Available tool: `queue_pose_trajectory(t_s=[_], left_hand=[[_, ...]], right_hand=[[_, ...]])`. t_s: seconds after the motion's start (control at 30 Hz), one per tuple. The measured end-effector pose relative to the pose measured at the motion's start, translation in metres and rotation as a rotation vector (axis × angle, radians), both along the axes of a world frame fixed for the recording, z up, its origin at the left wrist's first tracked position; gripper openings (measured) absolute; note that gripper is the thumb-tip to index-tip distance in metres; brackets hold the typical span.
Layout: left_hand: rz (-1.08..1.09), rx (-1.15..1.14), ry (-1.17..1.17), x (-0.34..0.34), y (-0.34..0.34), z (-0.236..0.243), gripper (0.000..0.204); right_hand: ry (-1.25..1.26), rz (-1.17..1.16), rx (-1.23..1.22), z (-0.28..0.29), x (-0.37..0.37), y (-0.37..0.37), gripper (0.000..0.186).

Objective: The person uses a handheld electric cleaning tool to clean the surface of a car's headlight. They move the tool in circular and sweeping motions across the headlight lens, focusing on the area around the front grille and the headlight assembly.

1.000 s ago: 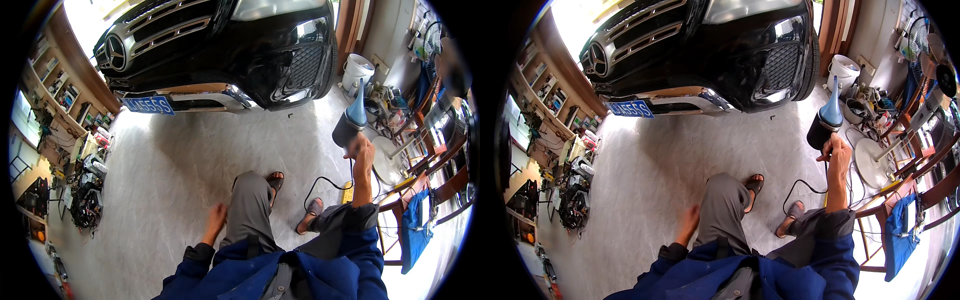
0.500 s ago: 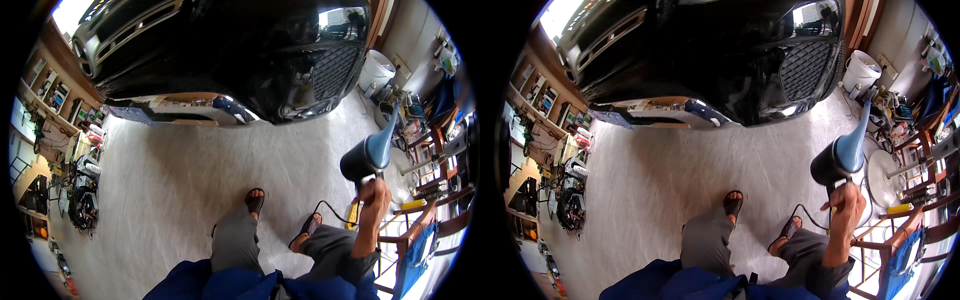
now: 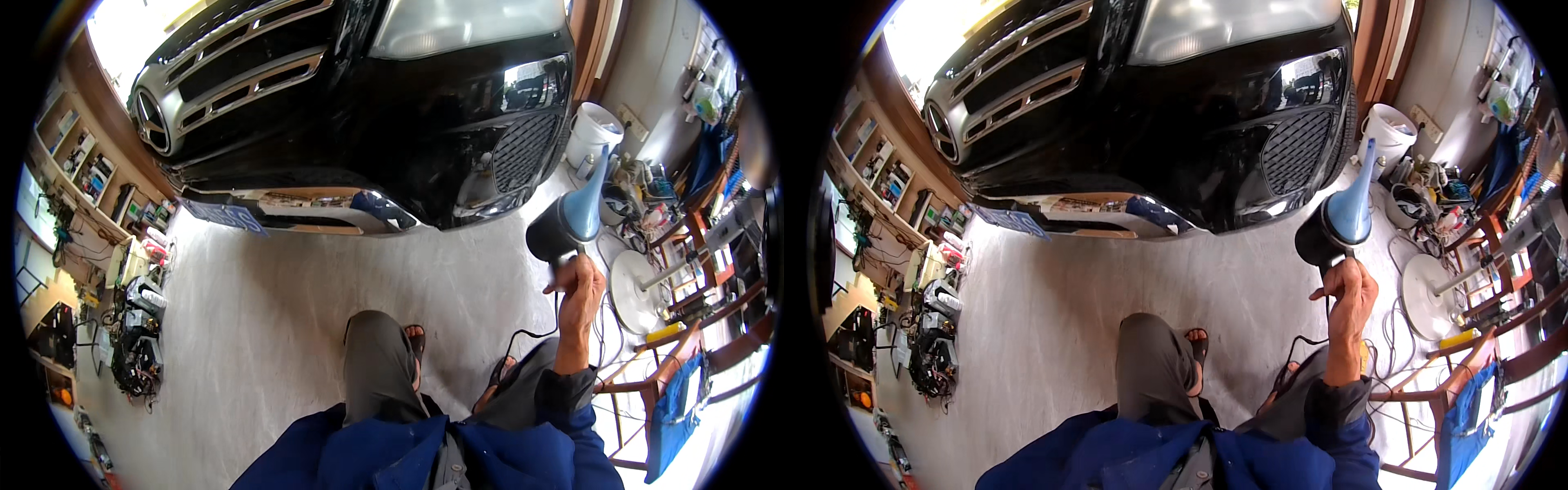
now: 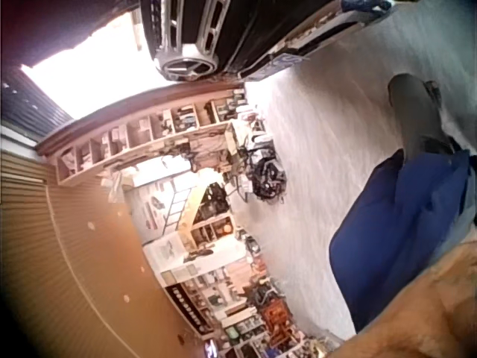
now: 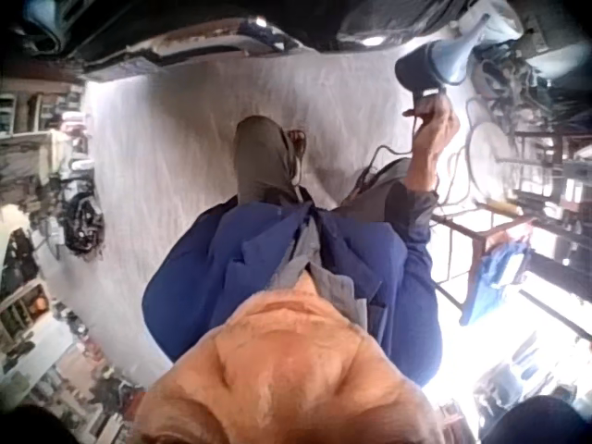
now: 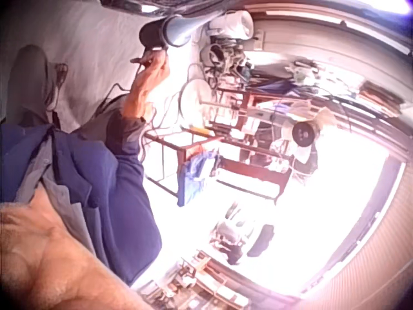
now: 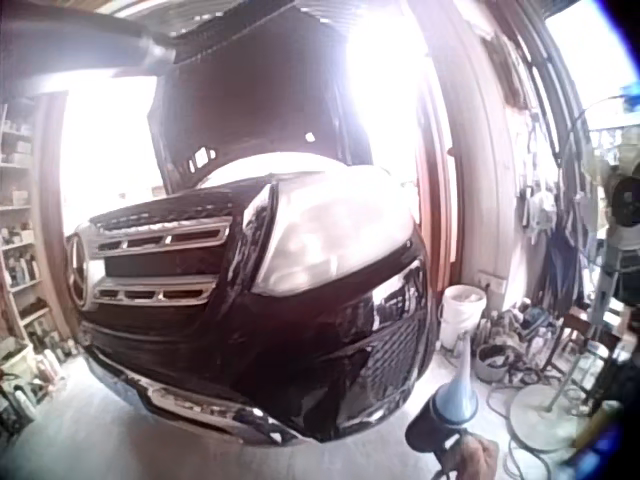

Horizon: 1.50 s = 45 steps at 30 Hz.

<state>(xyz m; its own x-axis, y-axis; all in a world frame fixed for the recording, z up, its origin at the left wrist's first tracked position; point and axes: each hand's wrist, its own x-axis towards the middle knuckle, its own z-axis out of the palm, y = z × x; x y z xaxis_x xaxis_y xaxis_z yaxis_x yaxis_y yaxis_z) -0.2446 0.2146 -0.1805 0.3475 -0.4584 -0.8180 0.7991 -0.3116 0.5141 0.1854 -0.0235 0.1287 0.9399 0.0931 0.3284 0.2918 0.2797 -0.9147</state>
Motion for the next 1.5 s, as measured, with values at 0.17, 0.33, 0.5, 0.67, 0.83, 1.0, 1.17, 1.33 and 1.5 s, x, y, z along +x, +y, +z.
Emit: queue_pose_trajectory(t_s=[0.17,0.33,0.5,0.67,0.83,1.0,1.17,1.33,1.5], left_hand=[[0.135,0.207,-0.076,-0.034,0.065,-0.031,0.031],[0.502,0.581,-0.457,0.01,0.101,-0.029,0.033],[1.104,0.639,-0.907,0.102,0.128,0.096,0.033],[1.085,0.709,-1.34,0.172,0.103,0.234,0.027],[0.793,0.566,-1.305,0.26,0.062,0.254,0.024],[0.453,0.469,-1.31,0.328,0.044,0.216,0.026],[0.48,0.439,-1.389,0.353,0.03,0.2,0.03],[0.571,0.334,-1.424,0.364,0.02,0.219,0.034],[0.881,0.037,-1.185,0.368,0.028,0.239,0.036]], right_hand=[[-0.004,0.013,-0.096,0.028,-0.029,0.008,0.047],[-0.009,0.056,-0.119,0.056,-0.043,0.018,0.049],[-0.044,0.164,-0.134,0.084,-0.044,0.03,0.04],[-0.094,0.241,-0.152,0.101,-0.038,0.055,0.041],[-0.122,0.264,-0.176,0.109,-0.032,0.085,0.044],[-0.142,0.302,-0.207,0.117,-0.023,0.119,0.045],[-0.12,0.342,-0.247,0.115,-0.018,0.145,0.042],[-0.151,0.321,-0.289,0.11,-0.018,0.161,0.041],[-0.13,0.285,-0.323,0.107,-0.015,0.171,0.036]])
